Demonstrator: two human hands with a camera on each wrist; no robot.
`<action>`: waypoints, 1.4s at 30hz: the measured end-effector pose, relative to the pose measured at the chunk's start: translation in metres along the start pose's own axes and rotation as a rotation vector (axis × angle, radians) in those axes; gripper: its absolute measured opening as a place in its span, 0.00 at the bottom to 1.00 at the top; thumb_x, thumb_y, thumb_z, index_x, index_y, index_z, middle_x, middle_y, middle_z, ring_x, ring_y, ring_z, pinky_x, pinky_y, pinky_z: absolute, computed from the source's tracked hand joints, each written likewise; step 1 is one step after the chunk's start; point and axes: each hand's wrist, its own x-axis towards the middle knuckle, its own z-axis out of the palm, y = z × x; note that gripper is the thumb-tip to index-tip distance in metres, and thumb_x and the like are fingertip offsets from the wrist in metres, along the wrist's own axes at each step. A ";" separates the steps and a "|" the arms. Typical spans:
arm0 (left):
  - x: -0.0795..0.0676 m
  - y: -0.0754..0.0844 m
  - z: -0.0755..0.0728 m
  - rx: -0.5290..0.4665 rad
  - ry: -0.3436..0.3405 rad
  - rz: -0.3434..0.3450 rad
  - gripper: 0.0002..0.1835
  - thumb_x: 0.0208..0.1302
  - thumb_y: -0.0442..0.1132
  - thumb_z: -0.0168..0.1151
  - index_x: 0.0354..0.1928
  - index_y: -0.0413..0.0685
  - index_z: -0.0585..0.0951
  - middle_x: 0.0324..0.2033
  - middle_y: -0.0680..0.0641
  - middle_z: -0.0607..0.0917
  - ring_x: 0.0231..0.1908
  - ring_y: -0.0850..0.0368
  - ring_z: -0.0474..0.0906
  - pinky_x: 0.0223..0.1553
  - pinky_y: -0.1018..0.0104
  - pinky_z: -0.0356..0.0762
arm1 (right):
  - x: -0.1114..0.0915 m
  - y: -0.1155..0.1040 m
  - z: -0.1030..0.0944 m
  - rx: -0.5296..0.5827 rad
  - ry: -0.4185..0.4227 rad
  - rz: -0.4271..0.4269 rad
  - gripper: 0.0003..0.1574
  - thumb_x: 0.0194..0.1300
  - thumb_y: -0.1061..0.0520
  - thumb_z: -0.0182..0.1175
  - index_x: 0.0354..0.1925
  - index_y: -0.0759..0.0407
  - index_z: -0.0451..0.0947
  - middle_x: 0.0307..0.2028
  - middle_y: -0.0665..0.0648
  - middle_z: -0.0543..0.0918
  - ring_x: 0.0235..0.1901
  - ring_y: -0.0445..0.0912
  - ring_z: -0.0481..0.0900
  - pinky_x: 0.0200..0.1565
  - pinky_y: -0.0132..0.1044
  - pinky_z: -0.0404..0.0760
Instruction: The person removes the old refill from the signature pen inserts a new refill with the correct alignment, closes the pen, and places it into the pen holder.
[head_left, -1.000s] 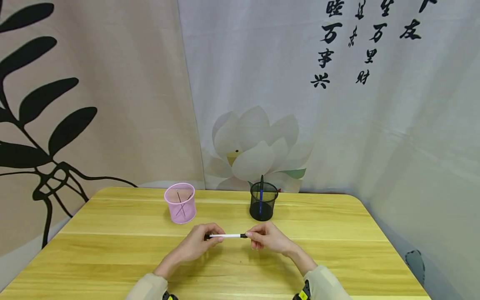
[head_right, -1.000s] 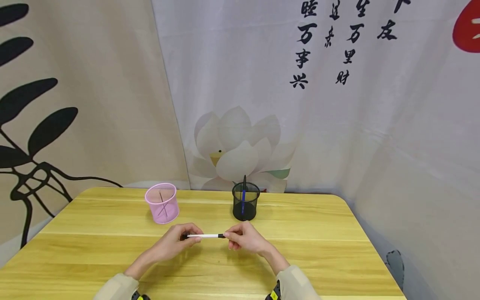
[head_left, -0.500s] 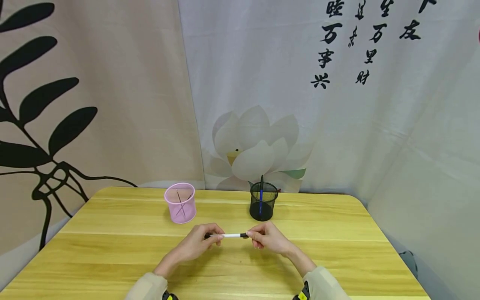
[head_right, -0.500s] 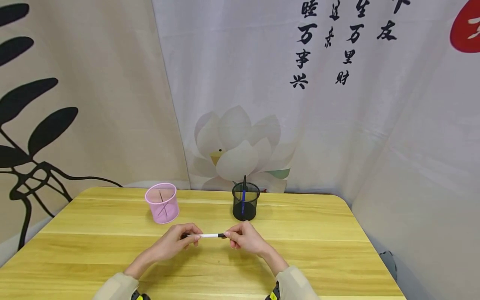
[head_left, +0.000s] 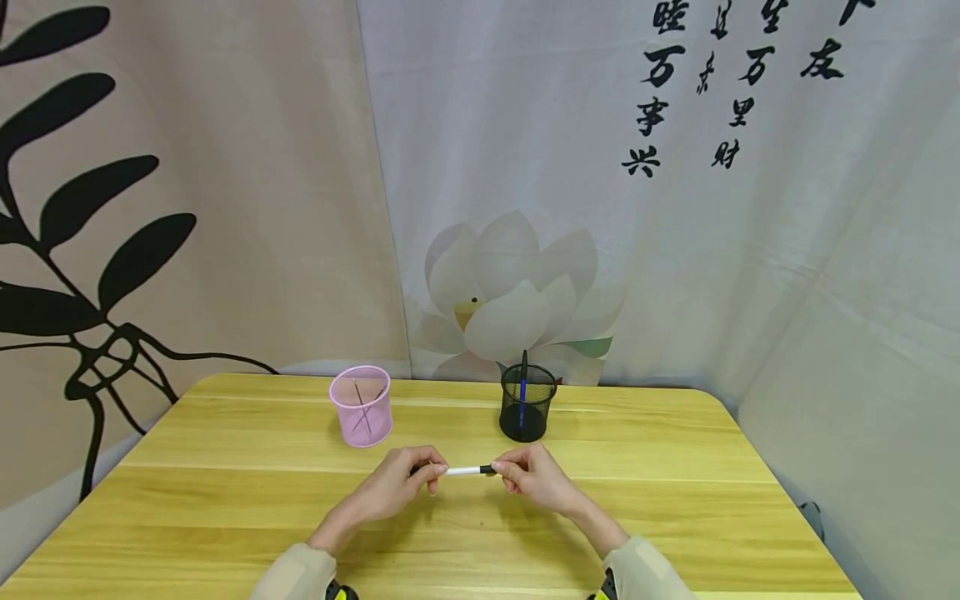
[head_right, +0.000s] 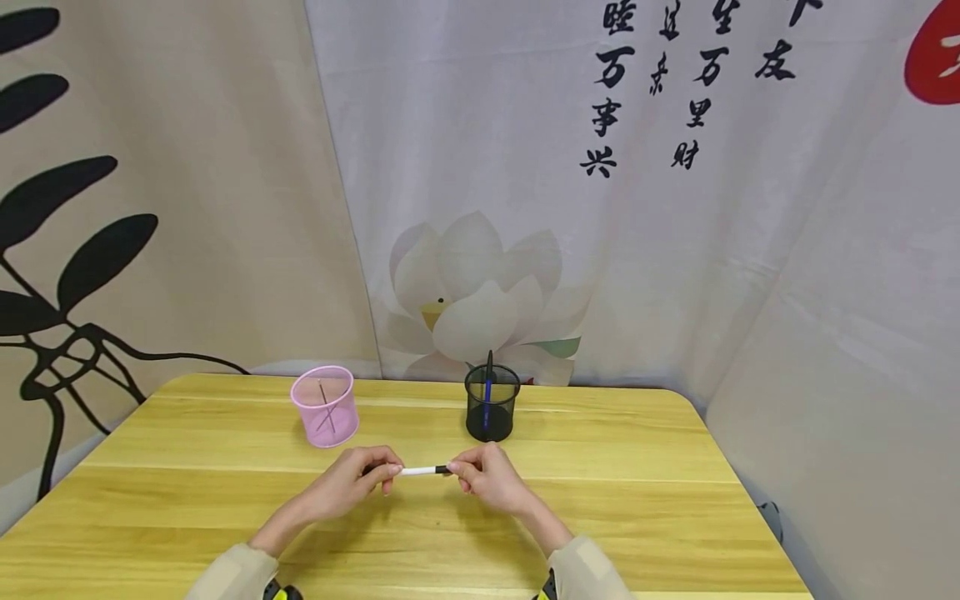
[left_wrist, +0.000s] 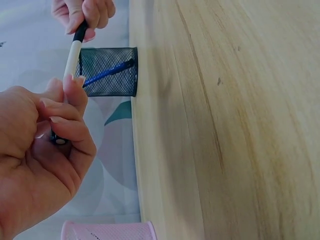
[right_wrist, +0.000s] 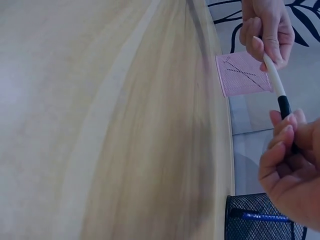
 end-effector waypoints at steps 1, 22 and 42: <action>-0.001 0.004 0.000 0.015 0.001 0.031 0.11 0.89 0.47 0.60 0.45 0.60 0.88 0.28 0.62 0.87 0.22 0.73 0.67 0.21 0.74 0.65 | 0.000 -0.001 0.001 -0.004 0.010 -0.003 0.15 0.83 0.70 0.58 0.44 0.87 0.83 0.21 0.61 0.75 0.23 0.31 0.65 0.28 0.25 0.60; -0.017 0.102 -0.019 -0.055 0.016 0.091 0.14 0.86 0.37 0.60 0.42 0.33 0.85 0.25 0.50 0.83 0.24 0.75 0.62 0.21 0.74 0.58 | -0.004 -0.003 0.009 -0.042 0.138 -0.022 0.12 0.77 0.73 0.65 0.50 0.86 0.86 0.34 0.81 0.90 0.31 0.31 0.83 0.38 0.32 0.92; -0.017 0.126 -0.023 -0.164 0.002 -0.099 0.10 0.85 0.29 0.58 0.48 0.24 0.83 0.30 0.37 0.87 0.25 0.70 0.72 0.28 0.75 0.72 | -0.002 -0.002 -0.003 0.064 0.037 0.031 0.21 0.89 0.62 0.55 0.53 0.84 0.83 0.35 0.83 0.87 0.28 0.32 0.80 0.35 0.26 0.82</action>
